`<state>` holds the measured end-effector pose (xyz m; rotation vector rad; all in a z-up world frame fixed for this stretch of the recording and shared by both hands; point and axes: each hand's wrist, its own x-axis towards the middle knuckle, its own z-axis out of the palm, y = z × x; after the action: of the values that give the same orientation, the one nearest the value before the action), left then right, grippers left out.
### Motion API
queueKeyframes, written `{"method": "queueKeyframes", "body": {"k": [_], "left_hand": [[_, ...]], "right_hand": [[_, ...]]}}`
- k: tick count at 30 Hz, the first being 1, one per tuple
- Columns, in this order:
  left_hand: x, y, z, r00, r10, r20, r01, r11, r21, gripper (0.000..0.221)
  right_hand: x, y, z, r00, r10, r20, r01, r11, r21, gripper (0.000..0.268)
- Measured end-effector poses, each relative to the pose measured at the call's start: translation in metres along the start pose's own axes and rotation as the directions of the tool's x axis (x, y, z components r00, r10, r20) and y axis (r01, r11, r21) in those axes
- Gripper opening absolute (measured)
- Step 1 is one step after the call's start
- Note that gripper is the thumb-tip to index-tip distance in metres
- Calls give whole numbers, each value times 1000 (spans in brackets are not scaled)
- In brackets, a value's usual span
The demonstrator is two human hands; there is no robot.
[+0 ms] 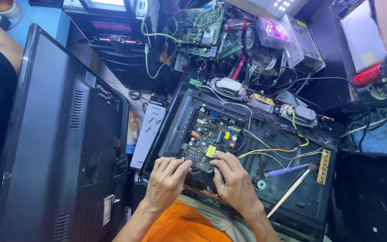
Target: Repairing a television by removing the back cover and inspecting internal components
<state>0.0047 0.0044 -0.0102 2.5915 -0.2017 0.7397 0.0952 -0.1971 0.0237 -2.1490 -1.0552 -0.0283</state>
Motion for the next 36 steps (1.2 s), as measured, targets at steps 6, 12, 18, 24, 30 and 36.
{"method": "queueKeyframes", "body": {"k": [6, 12, 18, 24, 30, 36], "left_hand": [[1, 0, 5, 998, 20, -65, -26, 996, -91, 16], [-6, -2, 9, 999, -10, 34, 11, 999, -51, 34], [-5, -4, 14, 1000, 30, -3, -29, 999, 33, 32], [-5, 1, 16, 994, -57, -91, 59, 998, 26, 31], [3, 6, 10, 999, 39, -4, -39, 994, 97, 30], [-2, 0, 10, 988, -129, -87, 121, 989, -90, 21]], "right_hand": [[-4, -4, 6, 999, -25, -34, 21, 994, -105, 20], [-5, 0, 9, 1000, -7, -28, 3, 990, -144, 17], [-8, -3, 17, 1000, 3, -23, -10, 963, -268, 17], [-6, 1, 17, 1000, 2, -30, -10, 964, -265, 10], [-3, -4, 15, 999, 26, -24, -31, 976, -215, 8], [-4, -3, 13, 999, 48, -17, -51, 975, -217, 5]]}}
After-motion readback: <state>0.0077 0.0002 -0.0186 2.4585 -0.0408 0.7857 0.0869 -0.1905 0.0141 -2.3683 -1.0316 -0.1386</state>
